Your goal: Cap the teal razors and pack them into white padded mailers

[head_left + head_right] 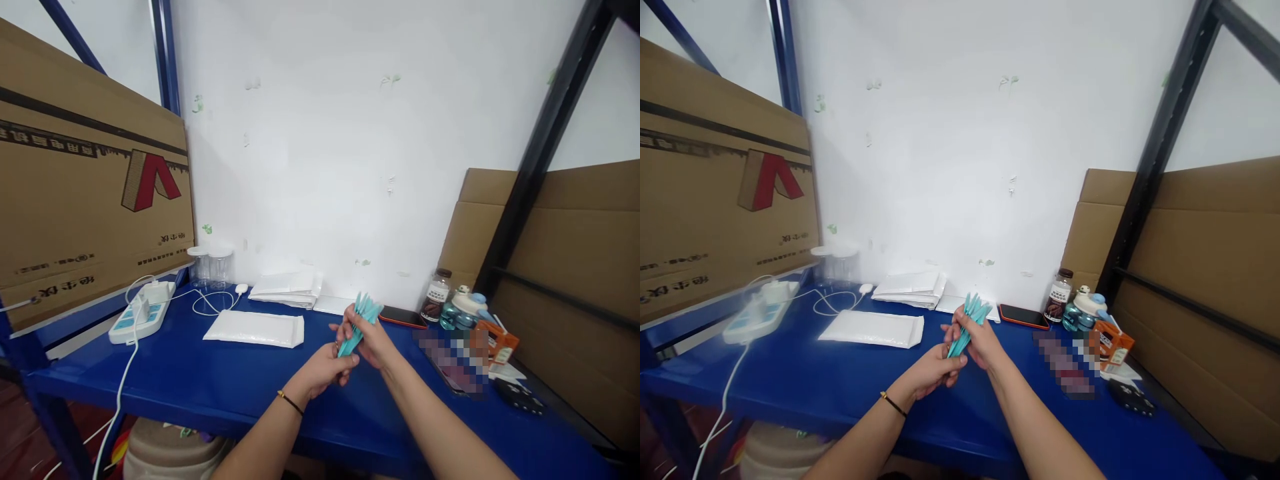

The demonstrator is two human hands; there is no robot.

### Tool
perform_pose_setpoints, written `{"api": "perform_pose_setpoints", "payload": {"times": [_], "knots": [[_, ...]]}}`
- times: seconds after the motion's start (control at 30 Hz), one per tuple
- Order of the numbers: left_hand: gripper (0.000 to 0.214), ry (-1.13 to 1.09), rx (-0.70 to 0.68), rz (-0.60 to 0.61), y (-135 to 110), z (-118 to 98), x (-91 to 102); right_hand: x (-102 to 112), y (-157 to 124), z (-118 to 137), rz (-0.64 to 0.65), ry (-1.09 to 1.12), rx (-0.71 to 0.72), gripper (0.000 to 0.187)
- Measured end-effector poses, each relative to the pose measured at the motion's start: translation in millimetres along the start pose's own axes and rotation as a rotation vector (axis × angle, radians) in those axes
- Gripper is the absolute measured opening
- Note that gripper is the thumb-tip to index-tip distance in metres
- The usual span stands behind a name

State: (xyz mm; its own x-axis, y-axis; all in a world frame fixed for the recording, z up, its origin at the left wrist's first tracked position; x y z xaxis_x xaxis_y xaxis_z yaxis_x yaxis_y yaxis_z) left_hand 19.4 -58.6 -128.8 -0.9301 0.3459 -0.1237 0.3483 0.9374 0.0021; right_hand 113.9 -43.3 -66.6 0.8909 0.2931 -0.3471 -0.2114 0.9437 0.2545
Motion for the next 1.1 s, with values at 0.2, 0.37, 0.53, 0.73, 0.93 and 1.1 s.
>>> {"api": "perform_pose_setpoints", "payload": {"times": [0.2, 0.37, 0.53, 0.73, 0.93, 1.1], "knots": [[0.045, 0.346, -0.092, -0.02, 19.3, 9.1, 8.5, 5.9, 9.1, -10.0, -0.073, 0.006, 0.016, 0.023], [0.047, 0.514, -0.145, -0.13, 18.1, 8.1, 18.3, 28.0, 19.9, -21.0, -0.142, -0.028, -0.01, 0.028], [0.036, 0.564, -0.17, -0.063, 4.0, 6.8, 10.9, 67.2, 34.4, -33.1, -0.356, -0.204, 0.136, 0.033], [0.03, 0.76, -0.231, 0.012, -4.2, 1.3, 0.8, 76.7, 33.3, -46.8, -0.355, -0.199, 0.125, 0.036], [0.102, 1.195, -0.327, -0.139, 10.9, -55.7, 100.3, 83.9, 29.3, -43.3, -0.331, -0.405, 0.023, 0.046], [0.133, 1.537, 0.143, -0.086, 31.9, -57.4, 192.7, 98.7, 35.0, -36.1, -0.354, -0.755, 0.078, 0.046]]}}
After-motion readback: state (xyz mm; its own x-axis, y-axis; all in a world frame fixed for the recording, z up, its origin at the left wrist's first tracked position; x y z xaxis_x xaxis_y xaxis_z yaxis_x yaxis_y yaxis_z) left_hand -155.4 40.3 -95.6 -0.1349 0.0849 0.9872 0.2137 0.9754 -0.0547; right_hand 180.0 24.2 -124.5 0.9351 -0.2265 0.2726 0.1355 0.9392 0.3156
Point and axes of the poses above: each hand's wrist, its own y-axis towards the middle knuckle, its own x-axis out of the back of the hand, z = x × y, the point moved 3 cm from there along y, towards the middle knuckle, and after that the axes turned 11 degrees about -z, right-handed, at the moved point
